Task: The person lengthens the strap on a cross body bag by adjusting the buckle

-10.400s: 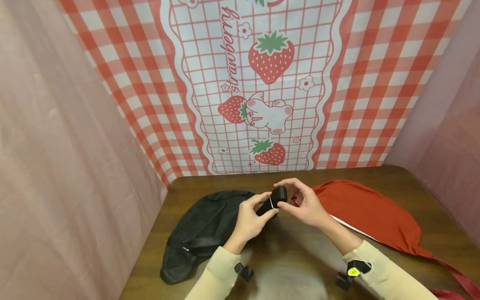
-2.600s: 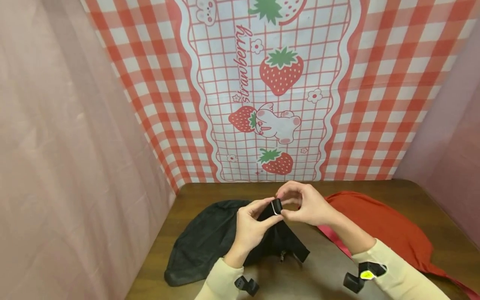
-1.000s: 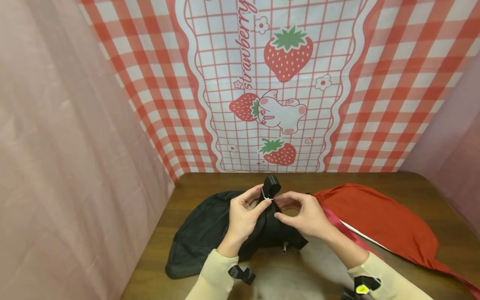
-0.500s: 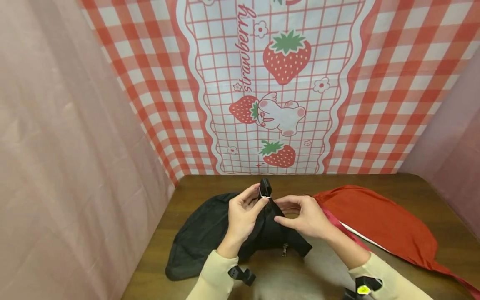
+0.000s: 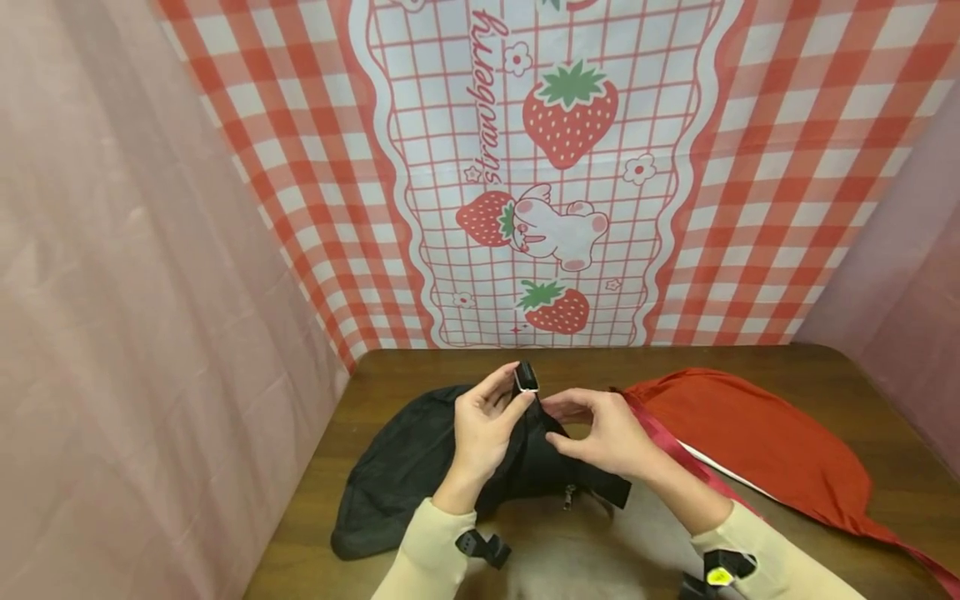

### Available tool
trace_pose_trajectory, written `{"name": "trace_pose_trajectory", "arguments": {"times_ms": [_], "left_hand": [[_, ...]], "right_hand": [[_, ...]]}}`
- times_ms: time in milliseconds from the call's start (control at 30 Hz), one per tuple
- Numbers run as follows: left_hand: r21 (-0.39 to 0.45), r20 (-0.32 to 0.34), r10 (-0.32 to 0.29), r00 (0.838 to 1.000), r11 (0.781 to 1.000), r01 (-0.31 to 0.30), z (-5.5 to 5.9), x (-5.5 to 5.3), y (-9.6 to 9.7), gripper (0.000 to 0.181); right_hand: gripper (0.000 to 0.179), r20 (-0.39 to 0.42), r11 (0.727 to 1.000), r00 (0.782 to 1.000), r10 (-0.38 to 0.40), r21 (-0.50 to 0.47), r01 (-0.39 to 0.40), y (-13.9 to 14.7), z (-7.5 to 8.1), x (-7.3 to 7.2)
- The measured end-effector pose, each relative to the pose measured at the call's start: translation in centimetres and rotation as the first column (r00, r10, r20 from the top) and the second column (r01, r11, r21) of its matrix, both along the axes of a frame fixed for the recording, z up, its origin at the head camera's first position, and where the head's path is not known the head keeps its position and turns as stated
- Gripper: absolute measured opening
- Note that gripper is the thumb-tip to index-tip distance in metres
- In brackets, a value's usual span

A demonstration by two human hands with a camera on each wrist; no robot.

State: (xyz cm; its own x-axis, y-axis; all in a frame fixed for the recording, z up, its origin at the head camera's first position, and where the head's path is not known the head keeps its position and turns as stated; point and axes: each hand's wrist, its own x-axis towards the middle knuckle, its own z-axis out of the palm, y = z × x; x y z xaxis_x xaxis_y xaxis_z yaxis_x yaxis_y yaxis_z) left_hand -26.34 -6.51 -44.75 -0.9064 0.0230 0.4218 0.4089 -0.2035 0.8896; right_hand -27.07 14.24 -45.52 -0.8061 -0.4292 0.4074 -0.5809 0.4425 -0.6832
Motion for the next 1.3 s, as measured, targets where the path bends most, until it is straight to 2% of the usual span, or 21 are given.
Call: {"name": "trace_pose_trajectory", "arguments": {"times_ms": [67, 133, 200, 300, 367, 433, 633, 800, 933, 1000, 1133, 1200, 1300], "left_hand": [[-0.001, 0.001, 0.009, 1.0, 1.0, -0.009, 0.0, 0.0, 0.0, 0.042], [0.0, 0.003, 0.008, 1.0, 1.0, -0.008, 0.0, 0.0, -0.1, 0.043], [-0.005, 0.005, 0.001, 1.0, 1.0, -0.001, -0.1, 0.1, -0.1, 0.044], [-0.016, 0.006, -0.008, 1.0, 1.0, 0.008, -0.2, 0.1, 0.0, 0.045], [-0.02, 0.006, -0.02, 1.0, 1.0, 0.02, -0.3, 0.1, 0.0, 0.045], [-0.016, 0.006, -0.038, 0.999, 0.999, 0.038, -0.3, 0.1, 0.0, 0.046], [-0.001, 0.03, -0.11, 0.994, 0.994, 0.11, -0.1, 0.4, -0.1, 0.05], [0.011, 0.073, -0.132, 0.989, 0.991, 0.132, -0.1, 0.3, -0.4, 0.051], [-0.019, 0.092, -0.127, 0.988, 0.991, 0.13, -0.2, 0.2, -0.4, 0.05], [-0.067, 0.089, -0.099, 0.991, 0.992, 0.105, -0.3, 0.2, -0.3, 0.048], [-0.159, 0.067, -0.036, 0.997, 0.986, 0.047, -0.3, 0.4, -0.2, 0.046], [-0.164, 0.062, -0.029, 0.998, 0.986, 0.039, -0.3, 0.4, -0.2, 0.045], [-0.105, 0.073, -0.067, 0.995, 0.992, 0.075, -0.2, 0.3, -0.3, 0.046]], "right_hand": [[0.04, -0.01, 0.998, 1.0, 0.009, 0.054, -0.008, 0.5, -0.2, -0.1], [0.039, -0.021, 0.998, 1.0, 0.019, 0.066, -0.018, 0.8, 0.0, -0.2], [0.036, -0.039, 0.999, 0.999, 0.037, 0.014, -0.036, 1.0, 0.6, -0.5], [0.033, -0.074, 0.99, 0.995, 0.07, -0.115, -0.078, 0.8, 2.2, -0.9], [0.033, -0.097, 0.98, 0.989, 0.108, -0.154, -0.122, 0.5, 3.2, -1.3], [0.034, -0.108, 0.975, 0.983, 0.147, -0.152, -0.162, 0.2, 3.8, -1.6], [0.037, -0.017, 0.963, 0.976, 0.219, -0.156, -0.218, 0.4, 4.3, -1.7], [0.036, 0.073, 0.95, 0.963, 0.261, -0.196, -0.243, 0.4, 4.4, -1.7], [0.034, 0.158, 0.947, 0.948, 0.275, -0.212, -0.24, 0.4, 4.6, -1.9], [0.033, 0.185, 0.95, 0.944, 0.275, -0.206, -0.236, 0.3, 4.7, -2.0], [0.033, 0.187, 0.956, 0.947, 0.26, -0.188, -0.225, 0.3, 4.6, -2.0], [0.033, 0.182, 0.955, 0.949, 0.258, -0.197, -0.222, 0.3, 4.5, -1.9], [0.033, 0.175, 0.945, 0.944, 0.28, -0.226, -0.238, 0.4, 4.6, -1.8]]}}
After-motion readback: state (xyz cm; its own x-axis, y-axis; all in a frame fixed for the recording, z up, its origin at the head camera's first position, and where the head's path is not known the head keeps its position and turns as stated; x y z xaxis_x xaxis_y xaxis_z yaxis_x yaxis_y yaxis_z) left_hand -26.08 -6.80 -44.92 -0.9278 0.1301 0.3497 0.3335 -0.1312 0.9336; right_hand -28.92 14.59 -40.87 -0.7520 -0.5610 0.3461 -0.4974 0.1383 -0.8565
